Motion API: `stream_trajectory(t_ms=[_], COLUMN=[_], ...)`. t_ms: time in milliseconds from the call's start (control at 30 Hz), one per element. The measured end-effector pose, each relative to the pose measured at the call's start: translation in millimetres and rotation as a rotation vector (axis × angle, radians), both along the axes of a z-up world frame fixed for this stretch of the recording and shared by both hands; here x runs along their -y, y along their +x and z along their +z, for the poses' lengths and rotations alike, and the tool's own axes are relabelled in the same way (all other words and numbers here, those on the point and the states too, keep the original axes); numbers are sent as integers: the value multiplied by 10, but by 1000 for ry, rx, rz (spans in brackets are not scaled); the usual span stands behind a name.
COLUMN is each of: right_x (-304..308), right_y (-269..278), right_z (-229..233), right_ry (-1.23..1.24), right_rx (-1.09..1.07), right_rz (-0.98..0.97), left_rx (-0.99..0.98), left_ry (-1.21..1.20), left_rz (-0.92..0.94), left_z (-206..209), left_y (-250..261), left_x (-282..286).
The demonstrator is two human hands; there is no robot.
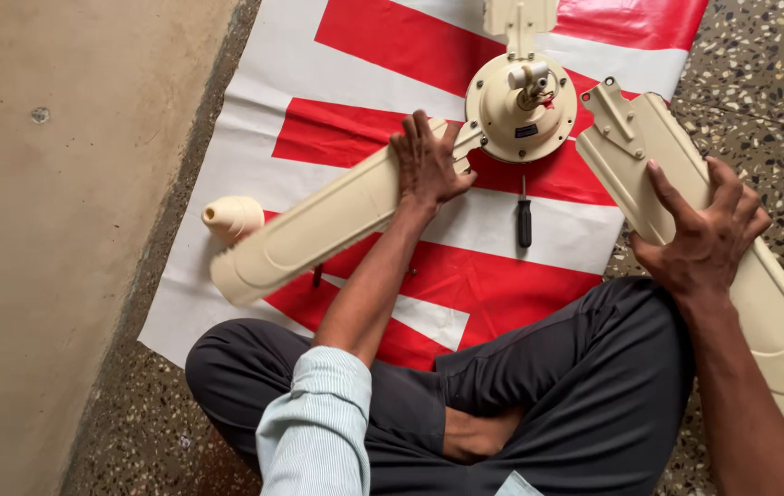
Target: The person assembles a ceiling fan by attaching three blades to the central motor housing. They use a screwdriver to tighten screws securing each blade to the hub while sitting on the floor.
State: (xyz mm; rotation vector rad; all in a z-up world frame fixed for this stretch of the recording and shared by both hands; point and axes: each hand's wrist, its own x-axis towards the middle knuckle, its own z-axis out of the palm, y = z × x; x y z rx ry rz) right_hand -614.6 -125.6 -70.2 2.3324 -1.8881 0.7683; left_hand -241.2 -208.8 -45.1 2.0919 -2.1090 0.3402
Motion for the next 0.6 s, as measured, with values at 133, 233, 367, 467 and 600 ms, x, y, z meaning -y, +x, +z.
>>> stream_trajectory(t_ms=[133,233,367,467,600], right_x=[9,18,14,26,-15], right_y=[-61,-66,-98,-86,-92], right_z=[-113,-163,-190,-185,-175], right_ry=[-28,-19,-12,-26,-24], right_rx=[-50,-66,-39,-43,-63], right_rz=[-8,0,6,7,1], left_rx=[-110,-154,-201,-227,-263], left_ry=[2,-33,-43,-51,-79], left_rz=[63,101,152,201,201], left_z=[30,55,83,59,-35], left_y=[-41,-44,-1,26,102], left_x=[-238,-449,-700,-919,-1166])
